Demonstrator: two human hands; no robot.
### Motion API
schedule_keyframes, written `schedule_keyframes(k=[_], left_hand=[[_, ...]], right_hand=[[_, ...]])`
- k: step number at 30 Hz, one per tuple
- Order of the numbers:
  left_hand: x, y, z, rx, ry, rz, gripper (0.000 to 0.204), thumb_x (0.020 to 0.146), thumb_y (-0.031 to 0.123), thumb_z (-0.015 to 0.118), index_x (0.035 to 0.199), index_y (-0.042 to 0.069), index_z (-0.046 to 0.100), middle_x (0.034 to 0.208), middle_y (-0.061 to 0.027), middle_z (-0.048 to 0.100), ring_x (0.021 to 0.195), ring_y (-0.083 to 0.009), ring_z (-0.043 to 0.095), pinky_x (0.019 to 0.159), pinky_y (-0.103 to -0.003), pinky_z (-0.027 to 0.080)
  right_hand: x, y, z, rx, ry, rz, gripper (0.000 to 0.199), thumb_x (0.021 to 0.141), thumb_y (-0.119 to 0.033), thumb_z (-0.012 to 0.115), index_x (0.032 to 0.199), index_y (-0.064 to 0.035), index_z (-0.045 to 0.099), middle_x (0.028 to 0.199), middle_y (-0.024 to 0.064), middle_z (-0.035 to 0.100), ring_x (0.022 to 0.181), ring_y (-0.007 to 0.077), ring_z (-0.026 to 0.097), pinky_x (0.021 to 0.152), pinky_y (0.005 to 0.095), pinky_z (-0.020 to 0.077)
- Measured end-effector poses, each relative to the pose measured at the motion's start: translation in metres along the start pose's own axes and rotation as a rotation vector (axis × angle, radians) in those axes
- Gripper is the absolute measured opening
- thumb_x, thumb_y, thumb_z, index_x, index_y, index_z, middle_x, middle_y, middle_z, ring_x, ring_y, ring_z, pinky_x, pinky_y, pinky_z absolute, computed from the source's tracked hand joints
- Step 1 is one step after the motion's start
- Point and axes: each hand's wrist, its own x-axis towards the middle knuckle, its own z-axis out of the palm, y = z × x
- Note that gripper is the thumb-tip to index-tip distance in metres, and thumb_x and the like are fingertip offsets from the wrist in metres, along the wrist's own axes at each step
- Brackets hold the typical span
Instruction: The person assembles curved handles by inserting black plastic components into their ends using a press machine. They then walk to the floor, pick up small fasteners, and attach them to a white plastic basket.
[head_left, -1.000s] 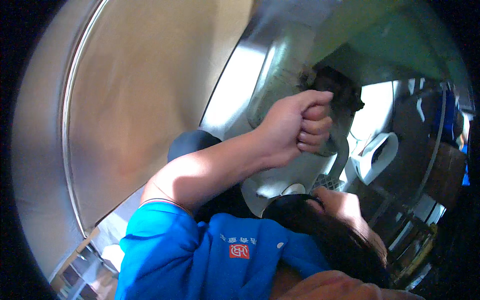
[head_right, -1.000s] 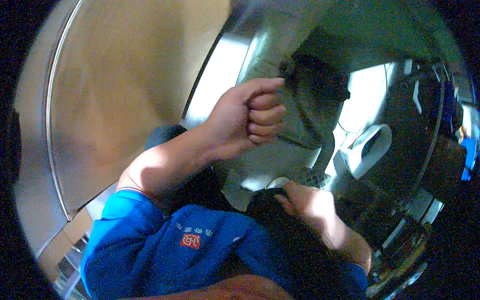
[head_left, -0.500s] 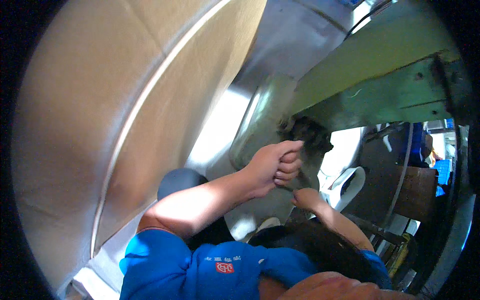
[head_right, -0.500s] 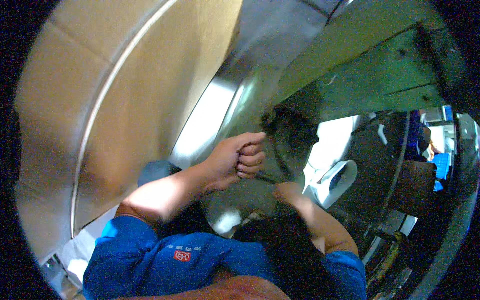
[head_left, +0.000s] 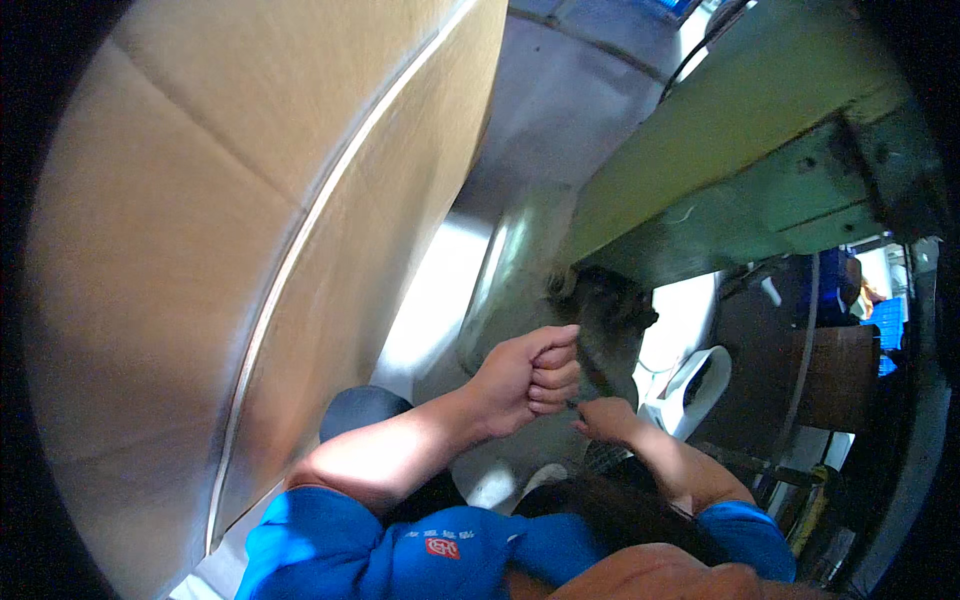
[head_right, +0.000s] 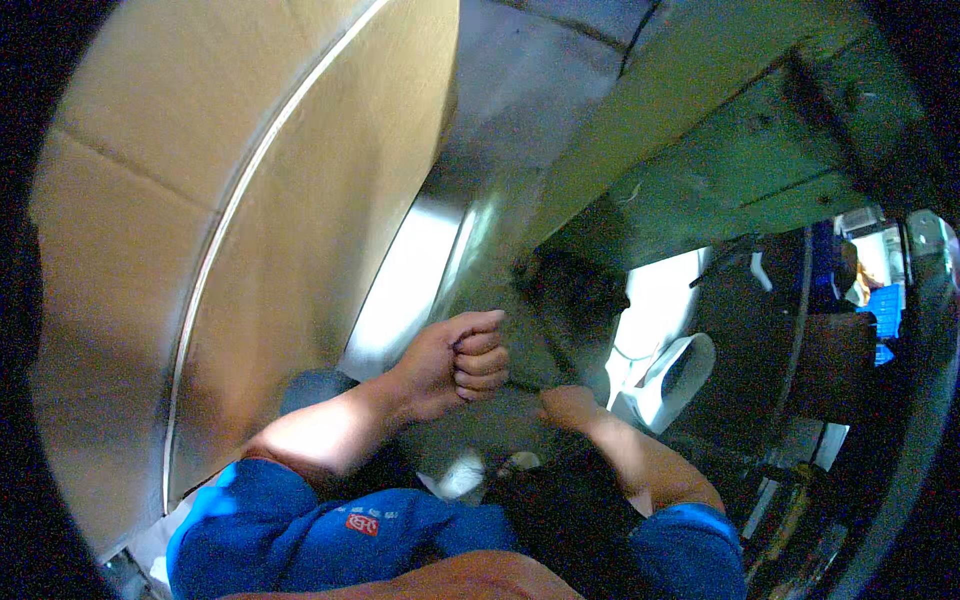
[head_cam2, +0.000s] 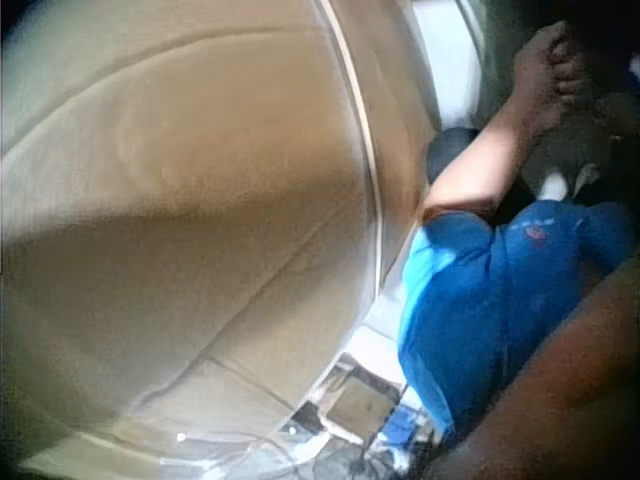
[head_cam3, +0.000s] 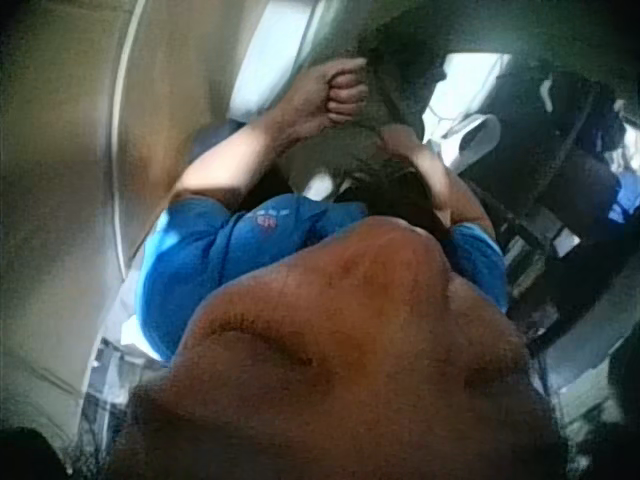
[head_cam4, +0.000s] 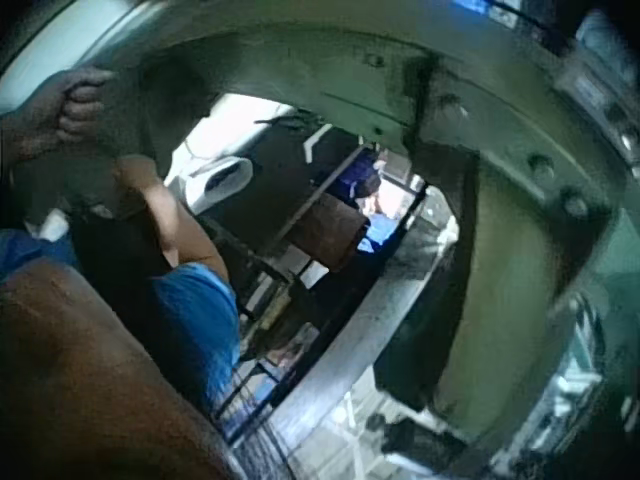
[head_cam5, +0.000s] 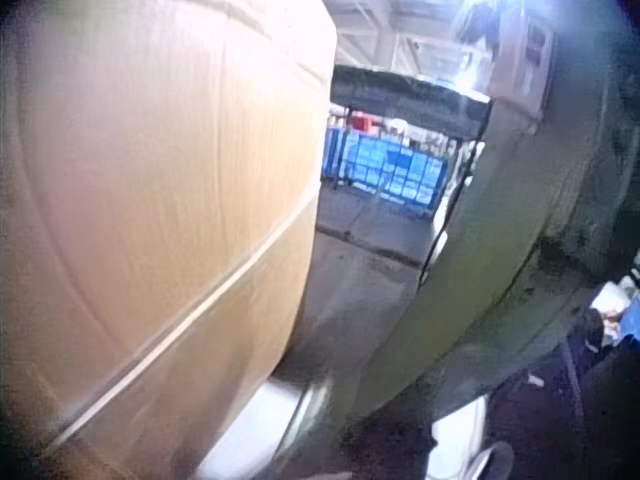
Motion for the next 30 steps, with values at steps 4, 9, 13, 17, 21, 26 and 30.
schedule_keyframes(k=[4,9,13,17,21,26,30], left_hand=[[-0.009,-0.018,0.0,-0.063,0.107,-0.04,0.047,0.092,0.034,0.035,0.05,0.018,0.022,0.046,0.006,0.019,0.041,-0.0083,0.02,0.037,-0.023,0.017],[-0.023,-0.044,0.015,-0.312,0.261,-0.197,0.046,0.089,0.034,0.04,0.049,0.017,0.025,0.047,0.0048,0.022,0.041,-0.0091,0.022,0.038,-0.023,0.017],[-0.048,-0.07,0.034,-0.068,0.332,-0.375,0.039,0.086,0.03,0.047,0.052,0.015,0.037,0.049,0.0048,0.03,0.042,-0.008,0.026,0.04,-0.024,0.018],[-0.066,-0.119,0.042,0.645,-0.013,-0.301,0.013,0.084,0.015,0.05,0.076,0.006,0.055,0.057,-0.006,0.046,0.05,-0.0158,0.045,0.046,-0.027,0.034],[-0.067,-0.12,0.053,0.782,-0.14,-0.242,0.023,0.077,0.0,0.05,0.098,0.006,0.056,0.075,-0.0121,0.056,0.065,-0.0225,0.053,0.057,-0.029,0.041],[-0.062,-0.137,0.056,0.487,0.012,-0.503,0.021,0.076,-0.003,0.047,0.094,0.003,0.056,0.068,-0.009,0.052,0.059,-0.0168,0.049,0.048,-0.028,0.037],[-0.072,-0.221,0.037,0.586,0.075,-0.357,0.01,0.081,0.013,0.048,0.078,0.009,0.057,0.062,-0.0027,0.045,0.05,-0.0134,0.041,0.042,-0.025,0.029]], right_hand=[[-0.009,0.0,0.021,0.006,-0.079,-0.028,0.034,0.084,-0.036,0.046,0.09,-0.0057,0.059,0.087,0.0149,0.062,0.082,0.031,0.06,0.068,0.0422,0.0477],[-0.037,-0.02,0.031,0.038,-0.183,-0.086,0.028,0.079,-0.032,0.05,0.091,-0.0083,0.06,0.079,0.0125,0.063,0.073,0.0299,0.062,0.063,0.0408,0.0499],[-0.05,-0.032,0.063,0.066,-0.176,-0.142,0.03,0.081,-0.035,0.05,0.085,-0.0074,0.06,0.074,0.0118,0.063,0.069,0.0281,0.062,0.061,0.0396,0.0499],[-0.067,-0.044,0.079,0.149,-0.138,-0.157,0.029,0.08,-0.034,0.052,0.076,-0.0053,0.056,0.068,0.0141,0.061,0.066,0.0311,0.061,0.059,0.0406,0.0495],[-0.071,-0.064,0.085,0.122,0.026,-0.146,0.032,0.08,-0.032,0.052,0.06,-0.0079,0.059,0.058,0.0127,0.059,0.054,0.0275,0.06,0.053,0.038,0.0491],[-0.084,-0.096,0.104,0.255,-0.166,-0.027,0.039,0.085,-0.035,0.044,0.066,-0.0056,0.06,0.063,0.0136,0.06,0.061,0.0305,0.061,0.057,0.0423,0.0477],[-0.099,-0.124,0.104,0.503,-0.166,0.069,0.036,0.086,-0.035,0.041,0.076,-0.0057,0.058,0.074,0.0163,0.06,0.071,0.036,0.058,0.063,0.0463,0.0444]])
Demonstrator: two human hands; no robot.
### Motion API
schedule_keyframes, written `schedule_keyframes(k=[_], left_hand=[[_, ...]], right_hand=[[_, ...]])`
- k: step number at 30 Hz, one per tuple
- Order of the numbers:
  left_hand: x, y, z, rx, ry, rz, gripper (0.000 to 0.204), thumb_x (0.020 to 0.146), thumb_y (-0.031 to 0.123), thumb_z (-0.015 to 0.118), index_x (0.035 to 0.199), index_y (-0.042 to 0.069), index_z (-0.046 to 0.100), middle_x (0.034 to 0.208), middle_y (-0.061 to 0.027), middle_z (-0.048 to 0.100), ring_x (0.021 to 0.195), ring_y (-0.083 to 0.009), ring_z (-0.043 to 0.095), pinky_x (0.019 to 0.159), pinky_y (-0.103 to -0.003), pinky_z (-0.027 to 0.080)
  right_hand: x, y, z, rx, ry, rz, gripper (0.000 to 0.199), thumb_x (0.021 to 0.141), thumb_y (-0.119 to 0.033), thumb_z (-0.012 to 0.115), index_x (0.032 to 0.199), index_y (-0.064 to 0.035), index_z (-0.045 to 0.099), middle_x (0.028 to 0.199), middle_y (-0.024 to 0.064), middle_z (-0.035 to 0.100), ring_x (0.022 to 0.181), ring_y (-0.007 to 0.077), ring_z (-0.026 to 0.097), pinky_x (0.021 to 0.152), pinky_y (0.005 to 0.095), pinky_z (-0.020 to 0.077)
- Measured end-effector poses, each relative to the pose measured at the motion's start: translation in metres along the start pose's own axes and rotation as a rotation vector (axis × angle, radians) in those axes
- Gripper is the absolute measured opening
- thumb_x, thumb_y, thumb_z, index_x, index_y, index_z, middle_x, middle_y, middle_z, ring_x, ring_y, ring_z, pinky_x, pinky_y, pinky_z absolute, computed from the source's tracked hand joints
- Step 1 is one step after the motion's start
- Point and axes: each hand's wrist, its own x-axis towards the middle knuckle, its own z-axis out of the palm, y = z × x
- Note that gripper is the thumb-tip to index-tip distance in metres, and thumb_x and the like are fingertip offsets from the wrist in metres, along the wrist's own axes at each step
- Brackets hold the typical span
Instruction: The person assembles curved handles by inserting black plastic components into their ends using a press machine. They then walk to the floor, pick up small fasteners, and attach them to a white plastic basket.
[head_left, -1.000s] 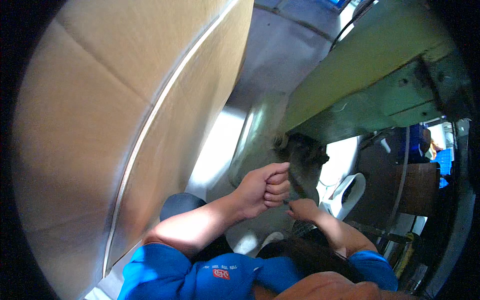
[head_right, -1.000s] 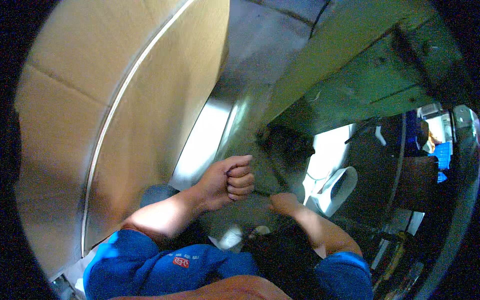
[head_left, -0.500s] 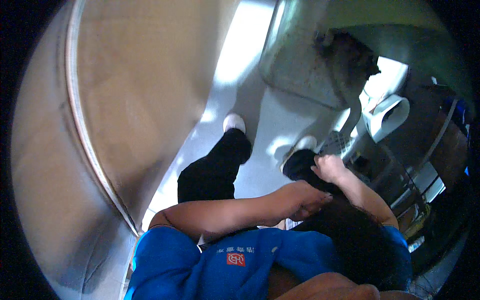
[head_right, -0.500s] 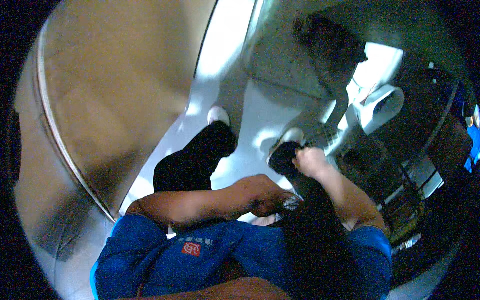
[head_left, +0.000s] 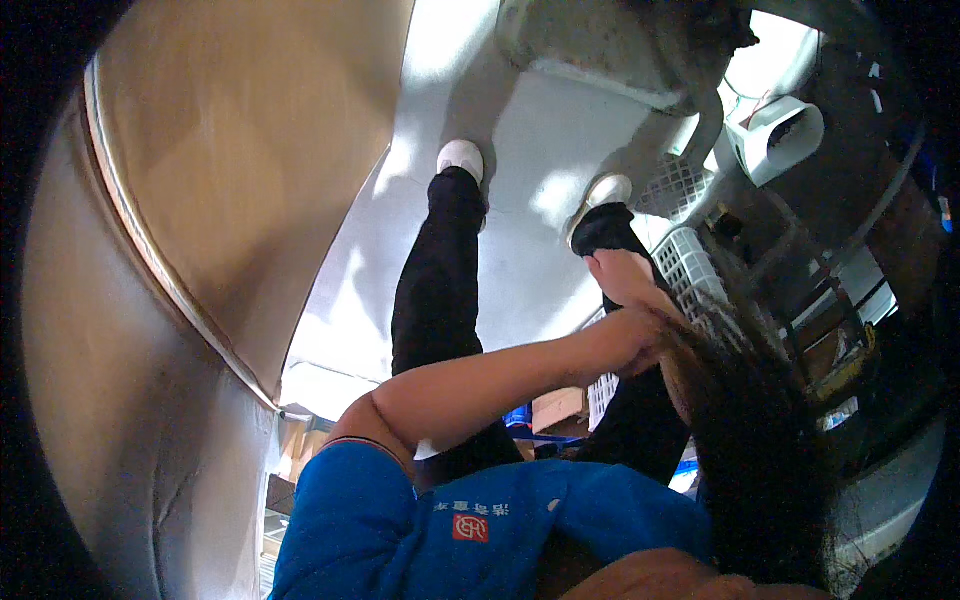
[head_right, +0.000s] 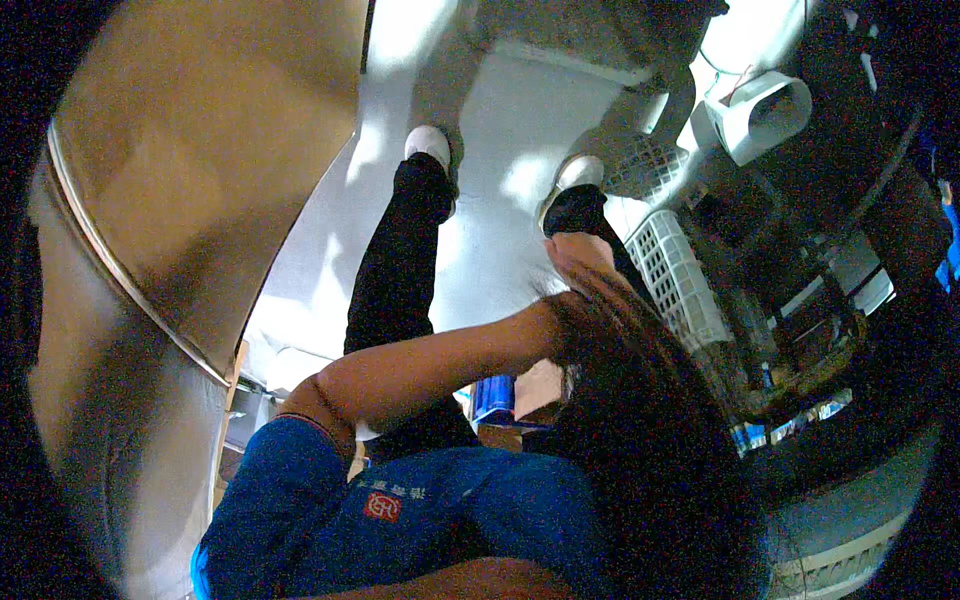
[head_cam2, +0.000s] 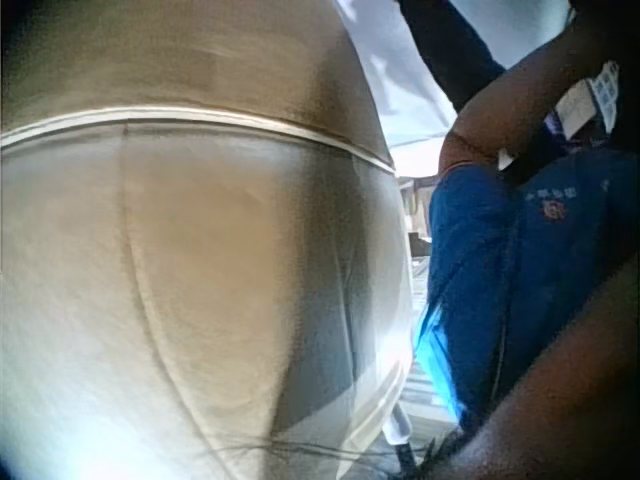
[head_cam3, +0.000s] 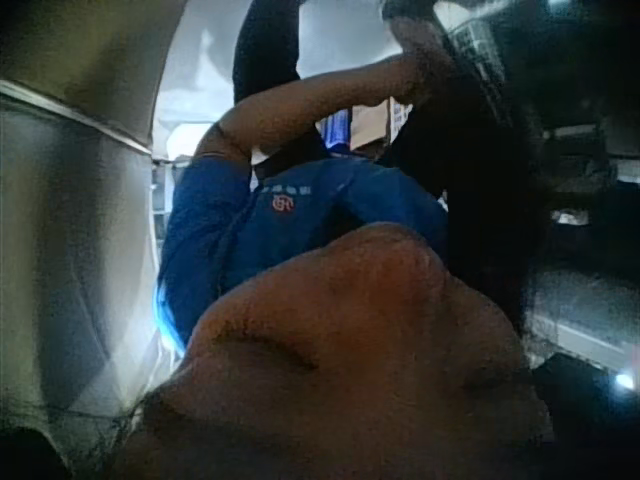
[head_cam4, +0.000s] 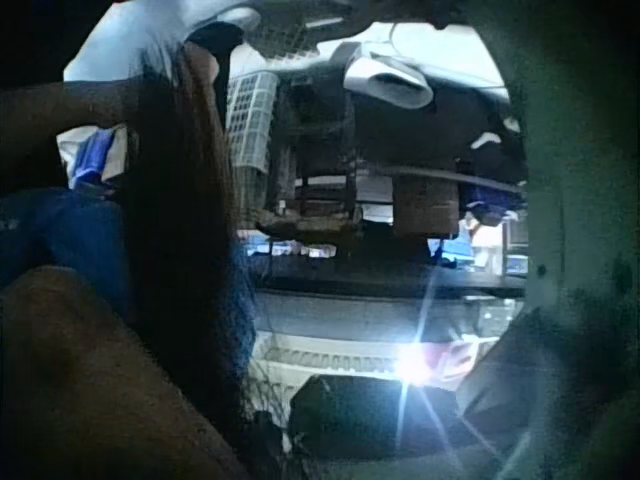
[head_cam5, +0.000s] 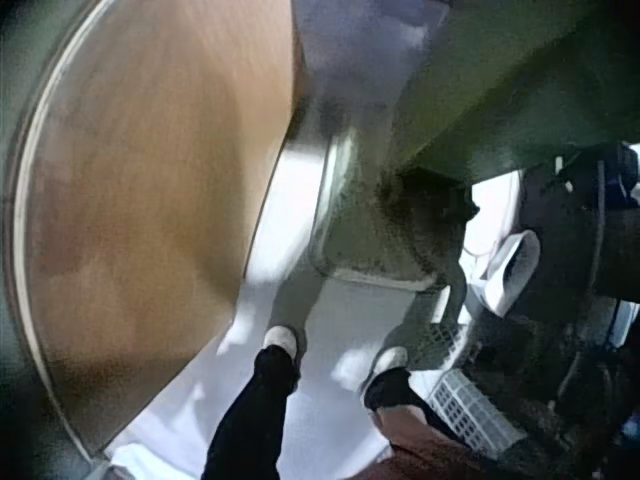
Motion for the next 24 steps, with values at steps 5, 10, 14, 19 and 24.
schedule_keyframes(k=[5,10,14,19,24], left_hand=[[0.018,-0.014,-0.005,-0.41,0.414,-0.248,0.021,0.08,0.025,0.052,0.066,0.009,0.053,0.059,-0.0022,0.044,0.05,-0.0134,0.041,0.047,-0.027,0.033],[0.017,-0.1,0.012,-0.745,0.425,-0.29,0.026,0.087,0.026,0.04,0.079,0.007,0.056,0.062,-0.003,0.051,0.055,-0.0147,0.05,0.05,-0.027,0.04],[-0.035,-0.085,0.038,-0.814,0.409,-0.34,0.027,0.087,0.027,0.04,0.068,0.011,0.047,0.053,0.0018,0.039,0.041,-0.0106,0.032,0.039,-0.025,0.025],[-0.086,-0.079,0.058,-0.928,0.477,-0.384,0.028,0.087,0.026,0.043,0.061,0.017,0.035,0.05,0.0046,0.026,0.041,-0.0084,0.022,0.039,-0.026,0.016],[-0.147,-0.075,0.066,-0.938,0.471,-0.308,0.038,0.088,0.025,0.042,0.054,0.018,0.027,0.047,0.0034,0.021,0.041,-0.011,0.02,0.041,-0.028,0.016]], right_hand=[[-0.028,-0.027,0.024,0.129,0.091,-0.079,0.027,0.084,-0.031,0.043,0.078,-0.0069,0.054,0.071,0.0154,0.059,0.069,0.0358,0.057,0.059,0.0457,0.0436],[-0.068,-0.011,0.063,0.159,0.161,-0.157,0.019,0.083,-0.026,0.046,0.079,-0.0081,0.05,0.068,0.0146,0.058,0.067,0.0355,0.057,0.056,0.0451,0.0428],[-0.087,0.008,0.075,0.107,0.232,-0.101,0.014,0.082,-0.023,0.048,0.08,-0.0089,0.048,0.064,0.014,0.056,0.063,0.0353,0.056,0.052,0.0449,0.0416],[-0.112,0.032,0.096,0.07,0.361,0.034,0.02,0.083,-0.029,0.046,0.079,-0.0095,0.049,0.055,0.0169,0.052,0.05,0.0348,0.053,0.047,0.0471,0.0399],[-0.125,-0.011,0.115,-0.007,0.415,0.027,0.02,0.084,-0.025,0.048,0.075,-0.0067,0.048,0.059,0.0151,0.055,0.058,0.0367,0.055,0.051,0.0478,0.0432]])
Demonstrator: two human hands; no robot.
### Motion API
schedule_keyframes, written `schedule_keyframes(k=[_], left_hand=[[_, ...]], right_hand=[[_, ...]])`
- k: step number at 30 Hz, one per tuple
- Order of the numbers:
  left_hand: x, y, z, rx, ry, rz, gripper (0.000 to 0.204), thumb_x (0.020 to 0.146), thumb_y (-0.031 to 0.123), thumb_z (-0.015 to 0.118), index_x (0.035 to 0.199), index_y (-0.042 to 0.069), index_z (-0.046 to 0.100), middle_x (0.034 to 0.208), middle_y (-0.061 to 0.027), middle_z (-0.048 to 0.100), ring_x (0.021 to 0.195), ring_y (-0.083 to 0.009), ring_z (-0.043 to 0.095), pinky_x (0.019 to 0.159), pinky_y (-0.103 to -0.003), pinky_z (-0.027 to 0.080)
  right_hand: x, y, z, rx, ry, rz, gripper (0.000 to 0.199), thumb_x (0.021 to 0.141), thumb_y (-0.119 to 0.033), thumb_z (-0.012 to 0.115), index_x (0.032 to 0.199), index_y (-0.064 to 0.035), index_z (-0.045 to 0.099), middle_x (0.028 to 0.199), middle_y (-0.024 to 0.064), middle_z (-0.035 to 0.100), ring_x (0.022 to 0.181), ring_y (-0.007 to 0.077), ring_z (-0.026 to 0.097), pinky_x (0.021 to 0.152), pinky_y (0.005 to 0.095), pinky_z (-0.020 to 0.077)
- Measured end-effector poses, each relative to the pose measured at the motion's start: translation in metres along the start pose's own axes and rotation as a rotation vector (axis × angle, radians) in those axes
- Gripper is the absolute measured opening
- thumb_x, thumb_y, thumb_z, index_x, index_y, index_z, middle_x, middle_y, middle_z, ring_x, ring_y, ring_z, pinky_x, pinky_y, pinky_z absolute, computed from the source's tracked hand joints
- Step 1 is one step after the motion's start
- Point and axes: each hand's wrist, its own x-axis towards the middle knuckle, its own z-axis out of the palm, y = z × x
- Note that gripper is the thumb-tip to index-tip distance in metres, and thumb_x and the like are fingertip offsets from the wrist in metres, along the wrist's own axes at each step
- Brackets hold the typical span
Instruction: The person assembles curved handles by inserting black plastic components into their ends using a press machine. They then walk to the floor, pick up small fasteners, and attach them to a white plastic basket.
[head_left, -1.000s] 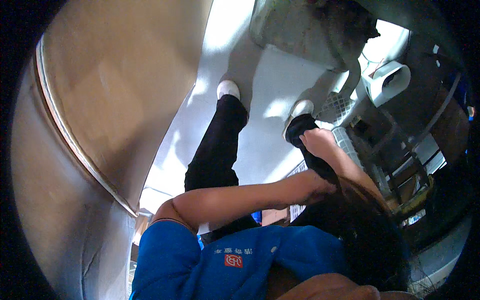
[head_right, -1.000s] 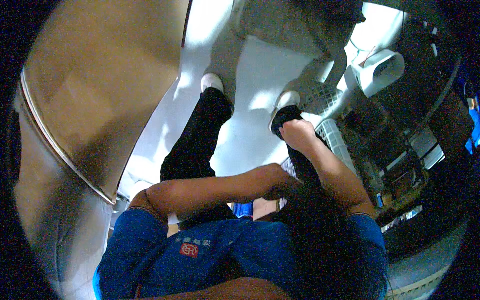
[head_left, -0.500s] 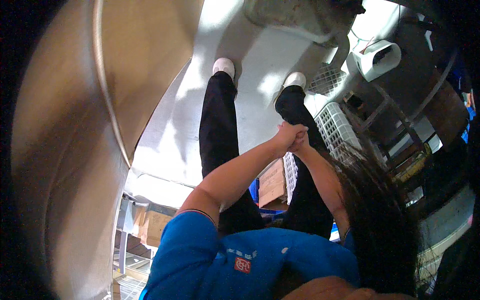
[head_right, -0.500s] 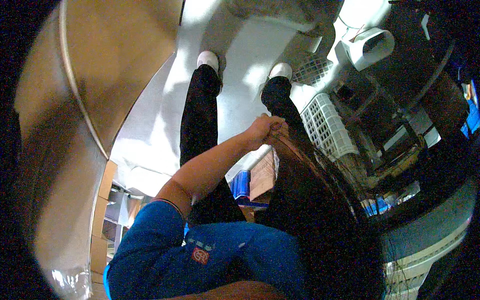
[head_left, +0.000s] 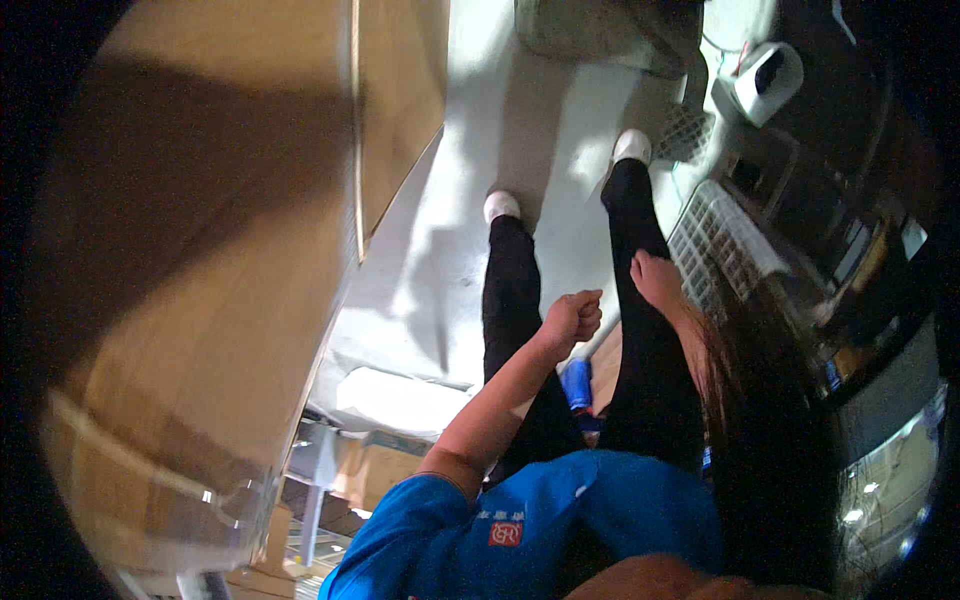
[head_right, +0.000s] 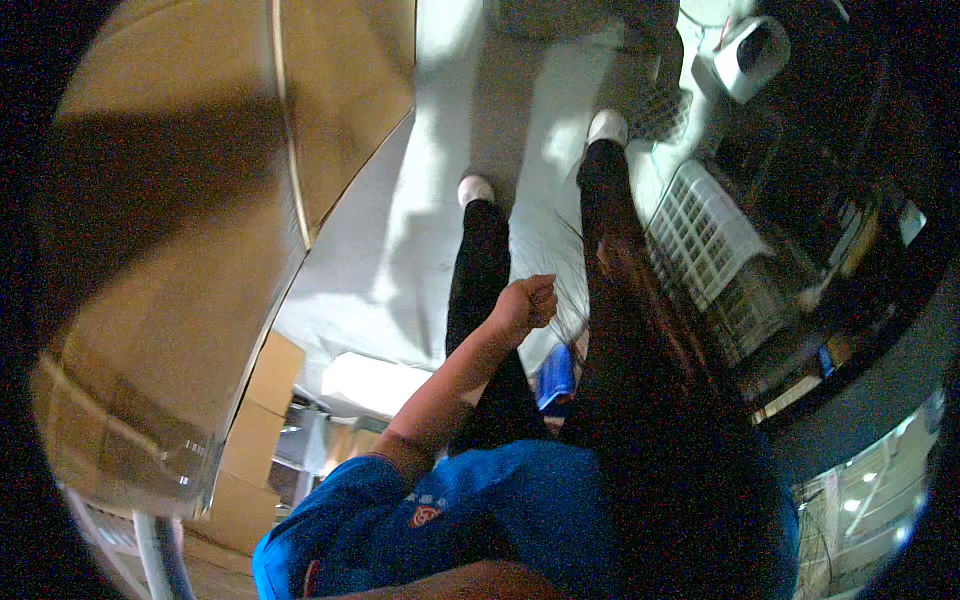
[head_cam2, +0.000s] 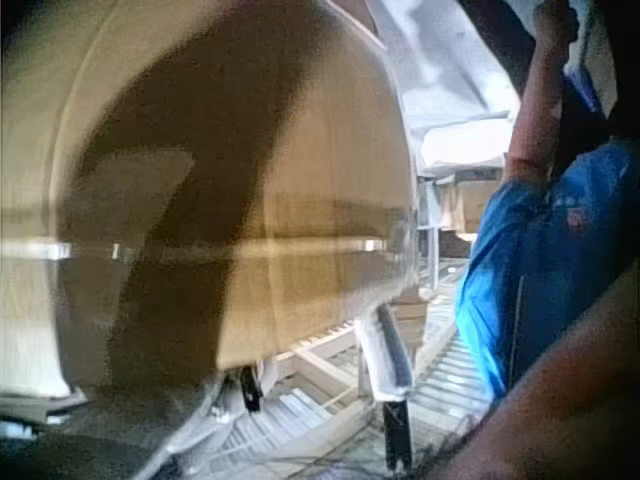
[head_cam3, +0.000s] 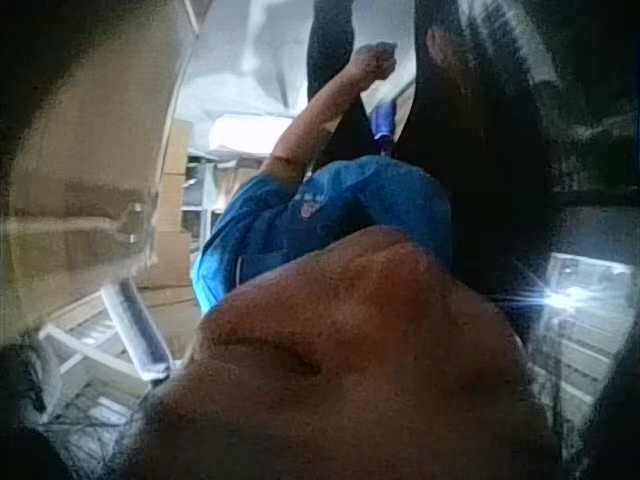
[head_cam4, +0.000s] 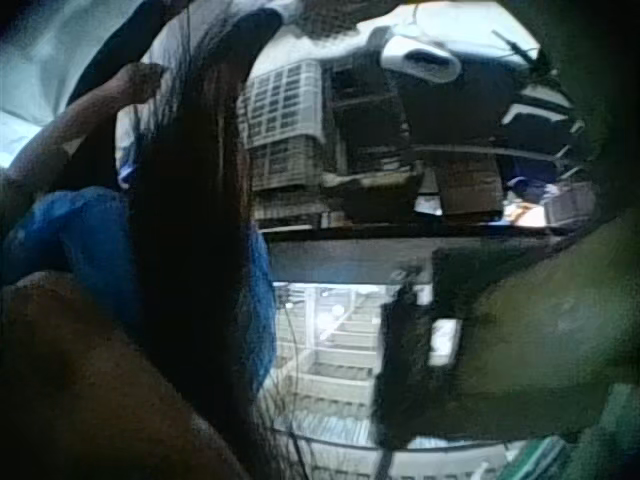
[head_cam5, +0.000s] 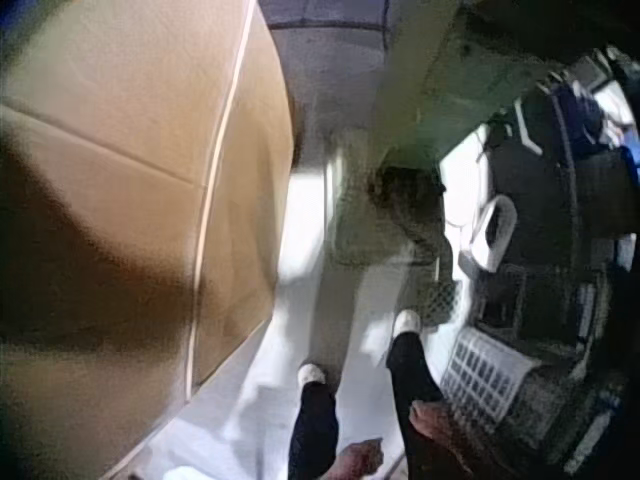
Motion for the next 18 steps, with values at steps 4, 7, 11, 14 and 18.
schedule_keyframes(k=[4,7,11,14,18], left_hand=[[-0.069,0.005,-0.02,0.047,0.079,0.036,0.04,0.087,0.026,0.043,0.052,0.018,0.025,0.045,0.0056,0.022,0.037,-0.0082,0.018,0.037,-0.024,0.014],[-0.107,0.009,-0.035,0.052,0.262,0.086,0.042,0.087,0.027,0.042,0.051,0.018,0.023,0.044,0.0056,0.022,0.036,-0.0083,0.019,0.035,-0.024,0.015],[-0.132,0.011,-0.045,0.032,0.216,0.214,0.04,0.087,0.026,0.041,0.052,0.017,0.025,0.045,0.0048,0.022,0.036,-0.0086,0.019,0.035,-0.025,0.014],[-0.139,-0.003,-0.016,0.097,0.205,0.275,0.039,0.087,0.025,0.041,0.052,0.017,0.025,0.045,0.0046,0.022,0.037,-0.0091,0.02,0.036,-0.025,0.014],[-0.151,-0.034,0.029,0.141,-0.058,0.154,0.039,0.087,0.022,0.042,0.053,0.017,0.025,0.047,0.0047,0.021,0.038,-0.0088,0.019,0.039,-0.026,0.014]], right_hand=[[0.012,-0.049,0.029,0.217,-0.117,-0.035,0.016,0.082,-0.024,0.047,0.081,-0.0081,0.052,0.067,0.0159,0.059,0.061,0.0363,0.057,0.053,0.048,0.0444],[0.008,-0.126,-0.001,0.194,-0.214,-0.103,0.02,0.081,-0.021,0.046,0.089,-0.0042,0.051,0.068,0.0166,0.059,0.065,0.0368,0.058,0.06,0.0484,0.0449],[-0.007,-0.167,-0.034,0.482,-0.087,-0.19,0.014,0.079,-0.019,0.048,0.084,-0.0073,0.053,0.071,0.0127,0.06,0.068,0.033,0.058,0.062,0.0428,0.0456],[-0.026,-0.156,-0.042,0.6,0.009,-0.071,0.013,0.078,-0.017,0.05,0.08,-0.0064,0.056,0.073,0.0121,0.061,0.07,0.032,0.059,0.063,0.0406,0.0459],[-0.071,-0.097,-0.04,0.568,0.121,0.121,0.014,0.077,-0.015,0.051,0.081,-0.0053,0.059,0.079,0.0134,0.062,0.074,0.0297,0.06,0.064,0.0383,0.046]])
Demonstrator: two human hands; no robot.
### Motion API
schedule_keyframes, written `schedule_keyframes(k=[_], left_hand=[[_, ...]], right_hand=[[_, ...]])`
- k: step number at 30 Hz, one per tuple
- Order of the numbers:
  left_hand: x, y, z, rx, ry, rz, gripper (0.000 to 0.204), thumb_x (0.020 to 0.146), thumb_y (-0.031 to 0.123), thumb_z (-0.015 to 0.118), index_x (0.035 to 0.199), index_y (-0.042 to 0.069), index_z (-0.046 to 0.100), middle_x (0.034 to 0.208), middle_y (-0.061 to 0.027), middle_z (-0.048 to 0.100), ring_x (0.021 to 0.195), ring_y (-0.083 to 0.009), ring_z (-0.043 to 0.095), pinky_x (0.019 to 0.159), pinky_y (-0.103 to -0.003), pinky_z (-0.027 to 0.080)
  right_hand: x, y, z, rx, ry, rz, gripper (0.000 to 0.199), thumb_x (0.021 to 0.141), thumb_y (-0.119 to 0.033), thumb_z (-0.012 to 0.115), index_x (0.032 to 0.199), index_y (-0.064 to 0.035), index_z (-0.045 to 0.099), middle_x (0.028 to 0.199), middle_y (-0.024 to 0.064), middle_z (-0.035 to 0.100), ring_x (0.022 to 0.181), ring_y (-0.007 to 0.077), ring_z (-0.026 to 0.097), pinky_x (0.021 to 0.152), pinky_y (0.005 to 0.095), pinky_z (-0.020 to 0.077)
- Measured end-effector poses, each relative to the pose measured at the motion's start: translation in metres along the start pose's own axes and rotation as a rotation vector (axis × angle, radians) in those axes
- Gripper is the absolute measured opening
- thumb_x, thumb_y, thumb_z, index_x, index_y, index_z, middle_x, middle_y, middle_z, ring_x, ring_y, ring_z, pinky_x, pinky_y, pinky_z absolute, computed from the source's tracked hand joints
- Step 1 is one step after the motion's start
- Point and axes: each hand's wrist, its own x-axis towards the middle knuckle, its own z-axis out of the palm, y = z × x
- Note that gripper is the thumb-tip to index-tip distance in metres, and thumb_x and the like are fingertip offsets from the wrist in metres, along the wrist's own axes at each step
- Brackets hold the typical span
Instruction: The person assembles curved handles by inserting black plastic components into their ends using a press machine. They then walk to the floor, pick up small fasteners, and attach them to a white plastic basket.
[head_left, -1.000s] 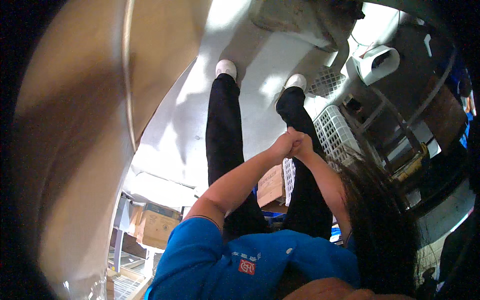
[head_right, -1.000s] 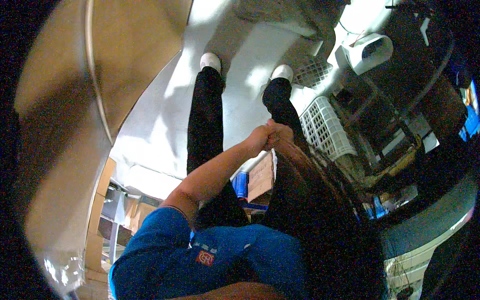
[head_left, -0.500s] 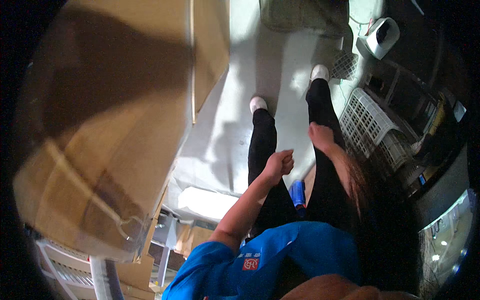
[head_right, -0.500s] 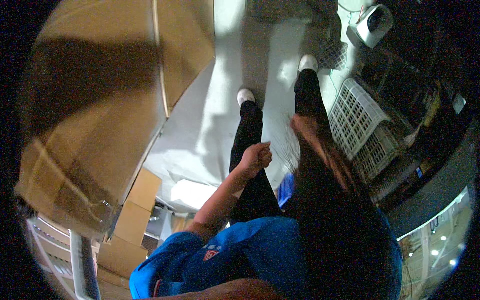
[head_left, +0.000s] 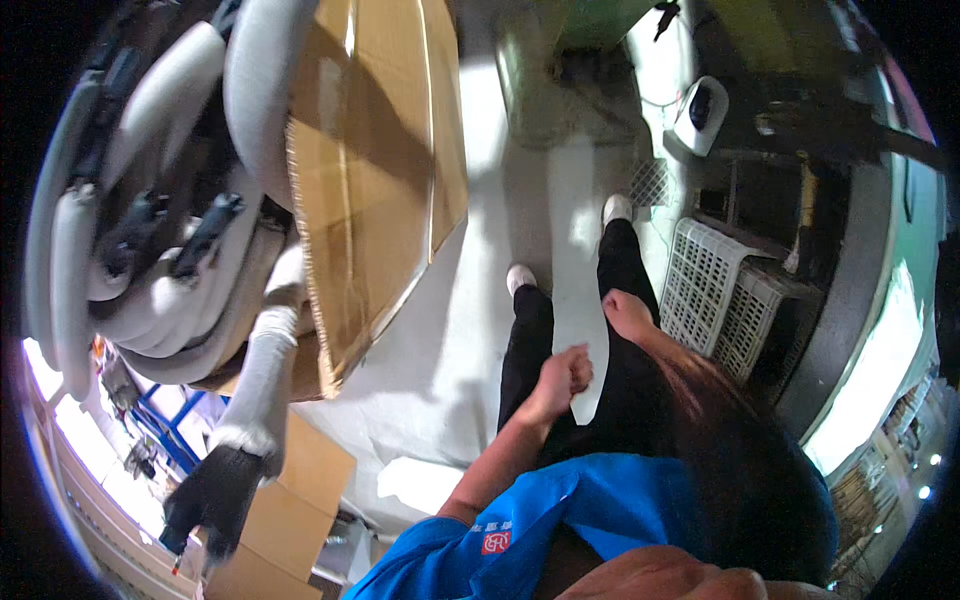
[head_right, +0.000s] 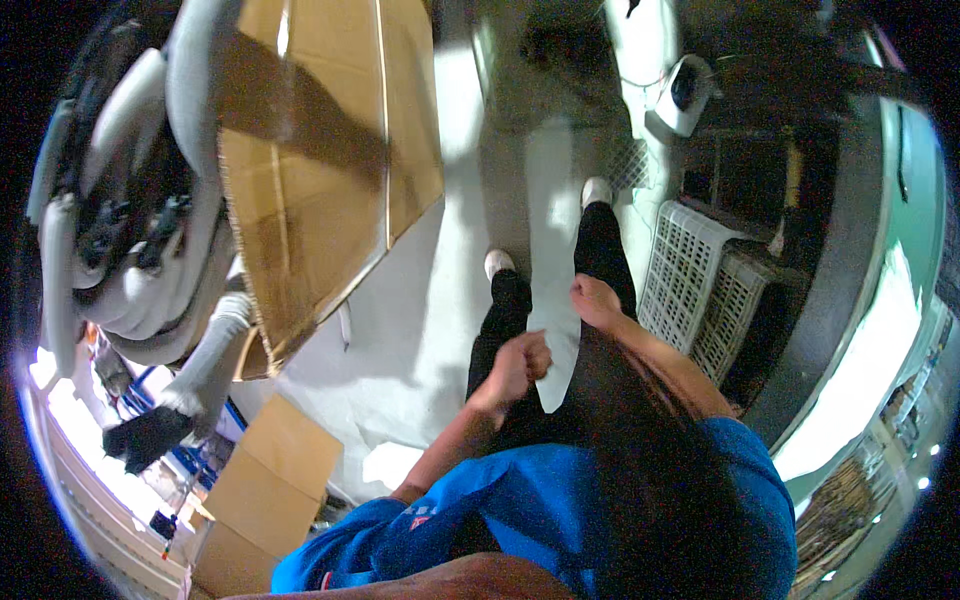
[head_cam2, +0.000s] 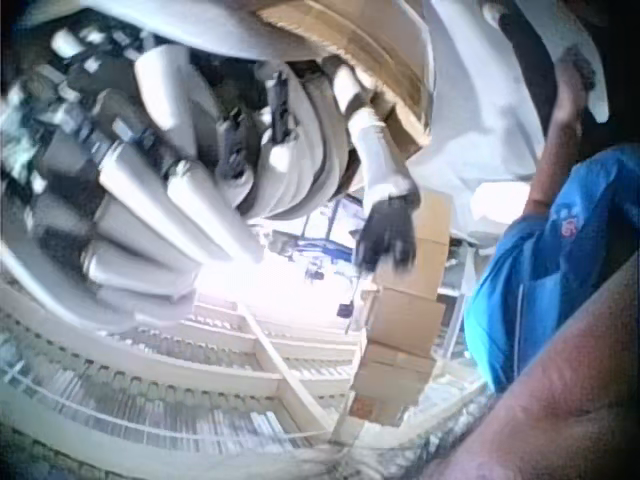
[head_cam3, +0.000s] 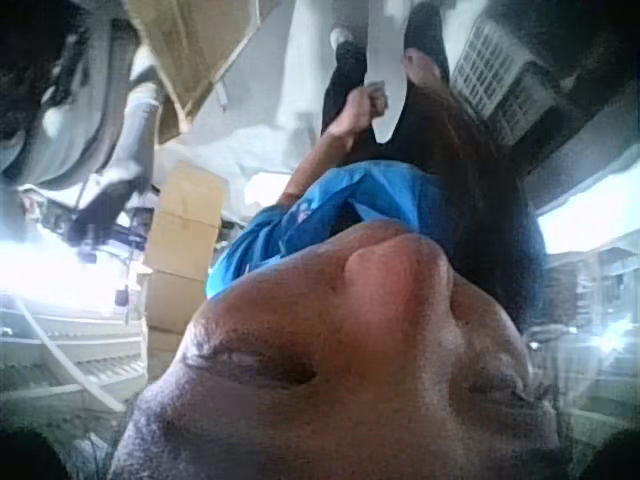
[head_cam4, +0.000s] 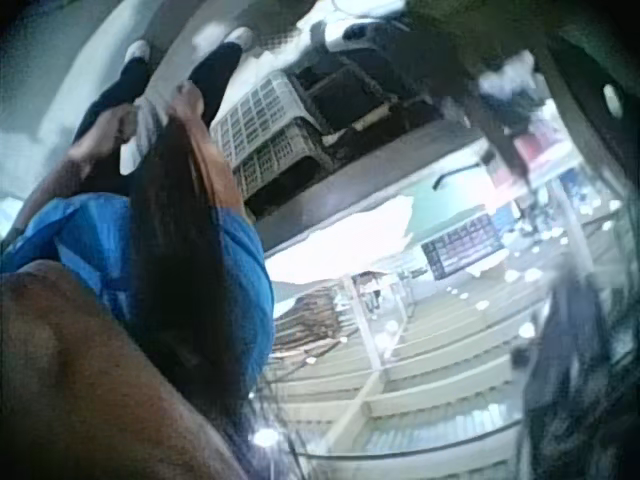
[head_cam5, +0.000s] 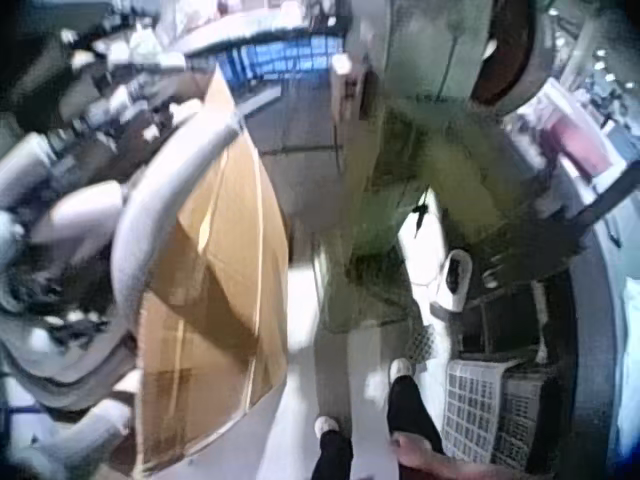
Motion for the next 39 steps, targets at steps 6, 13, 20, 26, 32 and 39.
schedule_keyframes(k=[6,13,20,26,32,39], left_hand=[[-0.06,0.005,0.044,0.079,-0.137,-0.126,0.04,0.087,0.024,0.042,0.053,0.019,0.022,0.047,0.0055,0.019,0.038,-0.0086,0.019,0.038,-0.026,0.013],[-0.109,0.075,0.052,-0.012,-0.082,0.127,0.044,0.089,0.027,0.033,0.046,0.019,0.023,0.041,0.0044,0.02,0.034,-0.0101,0.021,0.032,-0.023,0.017],[-0.142,0.116,0.104,0.12,-0.112,0.233,0.045,0.087,0.029,0.04,0.046,0.019,0.023,0.041,0.0046,0.019,0.035,-0.0098,0.019,0.033,-0.023,0.016],[-0.108,0.092,0.209,0.286,-0.02,0.162,0.04,0.086,0.025,0.037,0.05,0.018,0.024,0.044,0.0032,0.019,0.038,-0.0117,0.02,0.036,-0.027,0.016],[-0.081,0.069,0.268,0.351,-0.235,-0.016,0.041,0.089,0.026,0.035,0.051,0.017,0.023,0.045,0.0018,0.019,0.038,-0.0124,0.019,0.037,-0.027,0.015],[-0.063,0.035,0.338,0.377,-0.166,0.042,0.042,0.089,0.028,0.042,0.052,0.017,0.024,0.046,0.0023,0.02,0.039,-0.0115,0.022,0.038,-0.027,0.018]], right_hand=[[-0.064,-0.036,-0.102,1.051,0.071,0.345,0.012,0.08,-0.009,0.047,0.086,-0.0039,0.056,0.058,-0.0005,0.043,0.051,0.0125,0.043,0.048,0.025,0.0374],[-0.085,-0.012,-0.181,1.827,0.3,0.106,0.013,0.077,0.005,0.045,0.088,0.0063,0.051,0.078,0.0125,0.053,0.068,0.0226,0.054,0.067,0.0322,0.0502],[-0.117,-0.067,-0.324,1.738,0.51,-0.349,0.027,0.073,0.011,0.034,0.09,0.0057,0.055,0.089,0.015,0.059,0.082,0.0227,0.057,0.075,0.0291,0.0466],[-0.115,-0.039,-0.509,1.858,0.938,-0.642,0.014,0.081,0.009,0.043,0.093,0.0039,0.048,0.096,0.0151,0.056,0.094,0.0249,0.057,0.086,0.0318,0.0476],[-0.085,-0.017,-0.671,1.971,1.177,-0.693,0.014,0.075,0.009,0.041,0.084,0.0043,0.051,0.082,0.0123,0.056,0.07,0.0229,0.056,0.069,0.032,0.0514],[-0.03,0.008,-0.79,2.031,0.981,-0.421,0.056,0.081,-0.04,0.055,0.118,-0.0001,0.038,0.114,0.0168,0.043,0.105,0.0328,0.041,0.094,0.0555,0.0275]])
